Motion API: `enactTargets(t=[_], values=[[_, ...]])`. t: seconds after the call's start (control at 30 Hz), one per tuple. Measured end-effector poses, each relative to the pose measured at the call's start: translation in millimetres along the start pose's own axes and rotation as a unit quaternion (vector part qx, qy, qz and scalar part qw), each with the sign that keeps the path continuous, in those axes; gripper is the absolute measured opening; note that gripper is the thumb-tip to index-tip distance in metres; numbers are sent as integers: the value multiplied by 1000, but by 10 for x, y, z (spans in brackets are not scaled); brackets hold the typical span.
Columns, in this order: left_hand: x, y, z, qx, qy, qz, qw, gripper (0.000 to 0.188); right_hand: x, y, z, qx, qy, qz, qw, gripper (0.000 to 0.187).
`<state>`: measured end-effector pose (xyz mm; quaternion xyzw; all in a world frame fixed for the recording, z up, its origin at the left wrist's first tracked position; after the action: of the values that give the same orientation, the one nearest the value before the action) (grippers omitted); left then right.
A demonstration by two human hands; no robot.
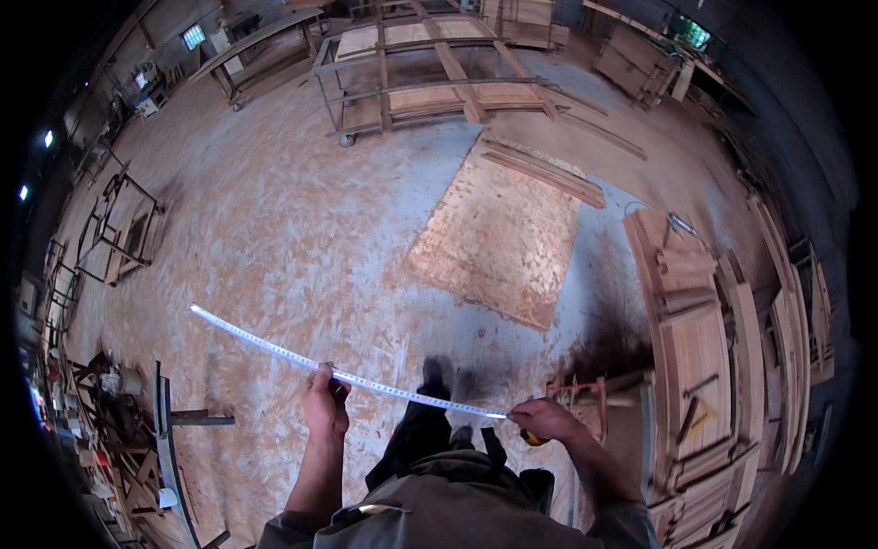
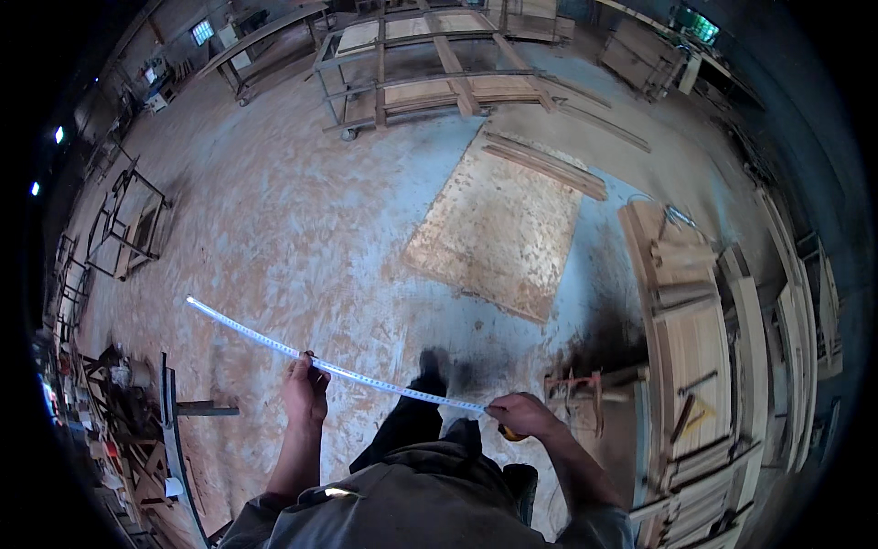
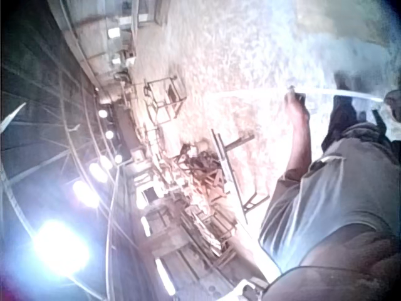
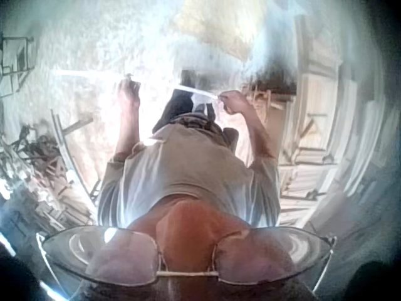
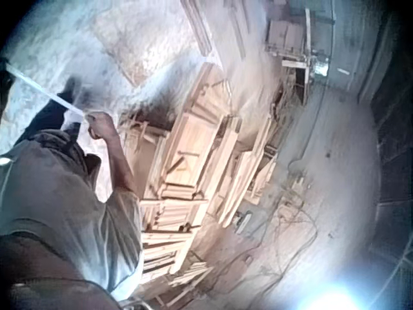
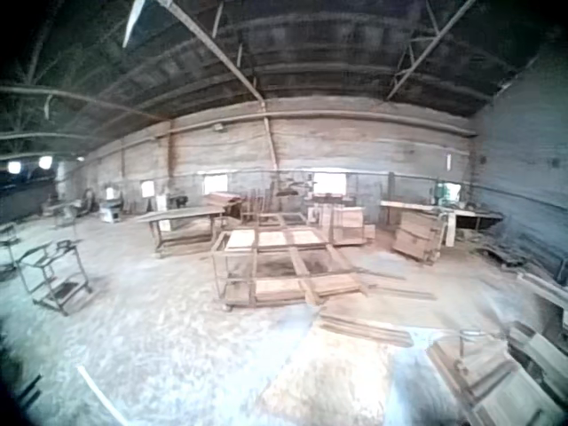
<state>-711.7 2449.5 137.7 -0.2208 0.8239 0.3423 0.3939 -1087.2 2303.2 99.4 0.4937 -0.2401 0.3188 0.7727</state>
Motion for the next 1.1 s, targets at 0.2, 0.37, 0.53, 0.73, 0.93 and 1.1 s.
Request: enactTargets(t=[0.2, 0.37, 0.53, 0.73, 0.93, 1.1], values=[[260, -1763, -625, 4, 39, 17, 999, 24, -381, -700, 1495, -31, 28, -36, 998, 21], [384, -3108, -1633, 3, 14, 100, 995, 16, -901, -1033, 2468, -107, -63, -100, 987, 15], [261, -4249, -2607, 66, 13, 83, 994, 14, -1070, -1413, 3628, -190, -186, -35, 963, 7], [352, -5351, -3385, 44, -22, 78, 996, 12, -1493, -2174, 5246, -169, -152, -39, 973, 7], [560, -6293, -3878, -64, 3, 72, 995, 13, -1839, -3080, 6994, -108, 68, 16, 992, 8], [690, -6861, -4310, -134, 5, 84, 987, 15, -1451, -3691, 8186, -68, 186, 30, 980, 13]])
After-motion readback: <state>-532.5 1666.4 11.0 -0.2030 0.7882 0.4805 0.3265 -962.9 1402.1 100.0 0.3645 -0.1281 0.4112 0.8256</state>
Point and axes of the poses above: each hand's wrist, its own y-axis away from the middle knuckle, its own z-axis out of the back of the hand, x = y × z, the point moved 4 cm from there along -y, towards the middle knuckle, and after that the axes turned 14 degrees about x, right-handed, at the moved point
